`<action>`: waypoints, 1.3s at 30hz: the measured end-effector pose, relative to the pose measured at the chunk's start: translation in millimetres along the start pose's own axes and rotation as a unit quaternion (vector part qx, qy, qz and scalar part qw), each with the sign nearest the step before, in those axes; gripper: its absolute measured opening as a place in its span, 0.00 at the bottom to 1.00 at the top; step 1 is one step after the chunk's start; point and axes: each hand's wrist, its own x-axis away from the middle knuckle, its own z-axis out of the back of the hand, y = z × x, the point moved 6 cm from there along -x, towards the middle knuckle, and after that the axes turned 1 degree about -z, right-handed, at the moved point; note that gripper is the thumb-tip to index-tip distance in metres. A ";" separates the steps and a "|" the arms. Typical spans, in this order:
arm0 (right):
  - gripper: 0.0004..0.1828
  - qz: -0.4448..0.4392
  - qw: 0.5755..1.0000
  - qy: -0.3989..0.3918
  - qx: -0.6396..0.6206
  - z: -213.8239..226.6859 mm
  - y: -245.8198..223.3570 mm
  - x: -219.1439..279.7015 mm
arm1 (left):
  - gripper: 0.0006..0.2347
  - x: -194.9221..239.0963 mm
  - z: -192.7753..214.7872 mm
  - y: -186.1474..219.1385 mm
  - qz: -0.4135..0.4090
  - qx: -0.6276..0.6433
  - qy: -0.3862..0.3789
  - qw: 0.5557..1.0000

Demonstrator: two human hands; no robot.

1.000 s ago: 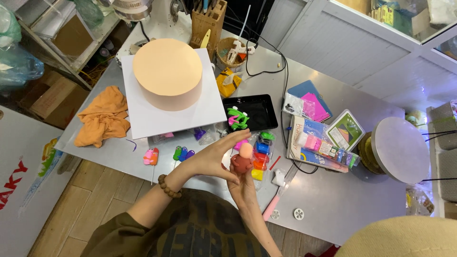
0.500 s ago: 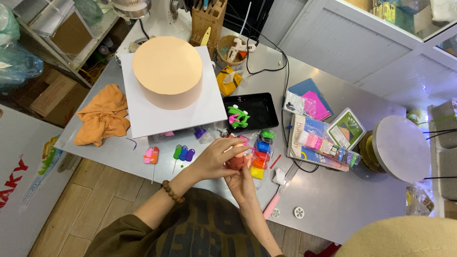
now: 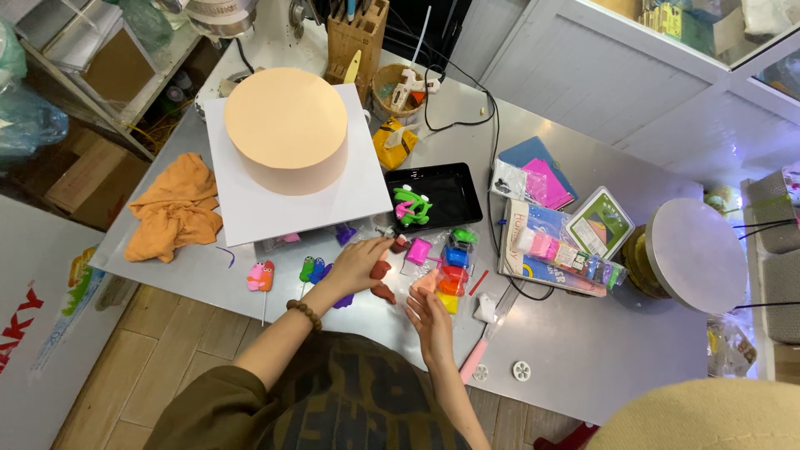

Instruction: Molding and assembling small character figures from colored fondant at a decorating station.

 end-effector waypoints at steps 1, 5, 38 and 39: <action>0.21 0.007 1.000 0.010 0.013 7.1 1.3 -0.7 | 0.45 -2.6 -11.0 -12.0 0.009 -0.021 -0.023 0.999; 0.18 0.029 0.998 0.024 0.046 29.6 13.6 -10.1 | 0.47 -7.7 -29.9 -40.5 0.024 -0.062 -0.062 0.996; 0.28 0.273 0.726 -0.130 0.618 -10.4 39.0 -34.3 | 0.18 102.0 -70.0 -32.3 -0.076 -0.199 0.008 0.977; 0.28 0.273 0.726 -0.130 0.617 -6.5 40.4 -33.4 | 0.18 101.6 -71.1 -31.8 -0.075 -0.199 0.007 0.977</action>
